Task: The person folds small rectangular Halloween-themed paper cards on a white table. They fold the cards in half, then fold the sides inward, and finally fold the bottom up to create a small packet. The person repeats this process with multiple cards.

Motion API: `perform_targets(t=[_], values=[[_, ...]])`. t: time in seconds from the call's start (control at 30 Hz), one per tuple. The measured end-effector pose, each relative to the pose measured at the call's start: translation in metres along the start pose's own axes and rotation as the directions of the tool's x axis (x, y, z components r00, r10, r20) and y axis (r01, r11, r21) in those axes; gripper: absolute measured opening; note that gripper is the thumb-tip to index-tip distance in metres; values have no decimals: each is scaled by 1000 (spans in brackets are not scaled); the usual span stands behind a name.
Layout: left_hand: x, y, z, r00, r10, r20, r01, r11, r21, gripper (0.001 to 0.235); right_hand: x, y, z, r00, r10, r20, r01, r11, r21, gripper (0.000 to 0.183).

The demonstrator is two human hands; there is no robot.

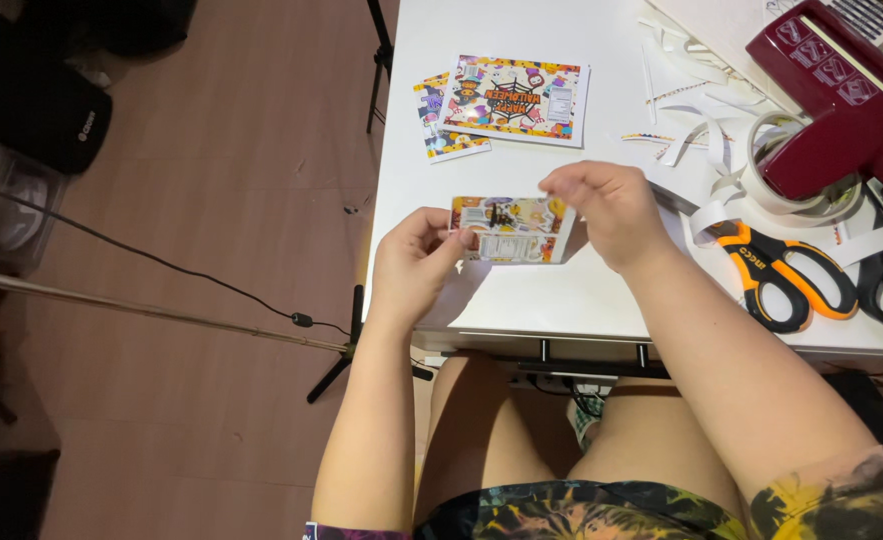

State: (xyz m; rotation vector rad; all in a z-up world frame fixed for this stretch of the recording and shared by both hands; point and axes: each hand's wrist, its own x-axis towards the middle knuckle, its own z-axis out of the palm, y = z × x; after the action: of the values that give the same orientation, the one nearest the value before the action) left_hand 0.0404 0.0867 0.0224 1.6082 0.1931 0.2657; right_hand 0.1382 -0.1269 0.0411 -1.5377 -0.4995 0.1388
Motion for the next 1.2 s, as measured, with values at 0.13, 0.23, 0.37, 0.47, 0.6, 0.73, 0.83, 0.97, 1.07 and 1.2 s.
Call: perform_targets(t=[0.13,0.23,0.37,0.47,0.6,0.73,0.83,0.97,1.07,1.2], values=[[6,-20,2,953,108,-282,-120,992,-24,11,37,62,-19,976,-177,-125,150,968,-200,28],[2,-12,2,778,296,-554,-256,955,149,6,58,71,-19,831,-556,-12,398,609,-686,5],[8,-26,4,620,705,-344,-390,658,644,20,84,66,2,831,-515,209,427,352,-833,40],[11,-26,6,646,702,-299,-383,637,669,20,92,69,5,925,-296,237,338,356,-871,44],[24,-13,0,648,690,-322,-405,671,621,18,102,96,-5,919,-315,238,321,248,-914,30],[47,12,-11,529,782,-328,-471,593,653,21,109,114,-5,860,-425,282,356,105,-928,24],[75,20,-14,367,890,-269,-517,436,737,22,102,101,-2,821,-479,312,317,-73,-946,21],[116,-9,-8,284,958,-26,-413,147,899,10,91,73,-2,876,-435,209,236,9,-972,16],[128,-41,0,423,900,105,-290,24,957,9,88,61,-5,918,-383,100,188,201,-961,20],[116,-56,10,674,729,116,-177,7,984,25,94,69,-7,935,-352,34,154,320,-935,71]])
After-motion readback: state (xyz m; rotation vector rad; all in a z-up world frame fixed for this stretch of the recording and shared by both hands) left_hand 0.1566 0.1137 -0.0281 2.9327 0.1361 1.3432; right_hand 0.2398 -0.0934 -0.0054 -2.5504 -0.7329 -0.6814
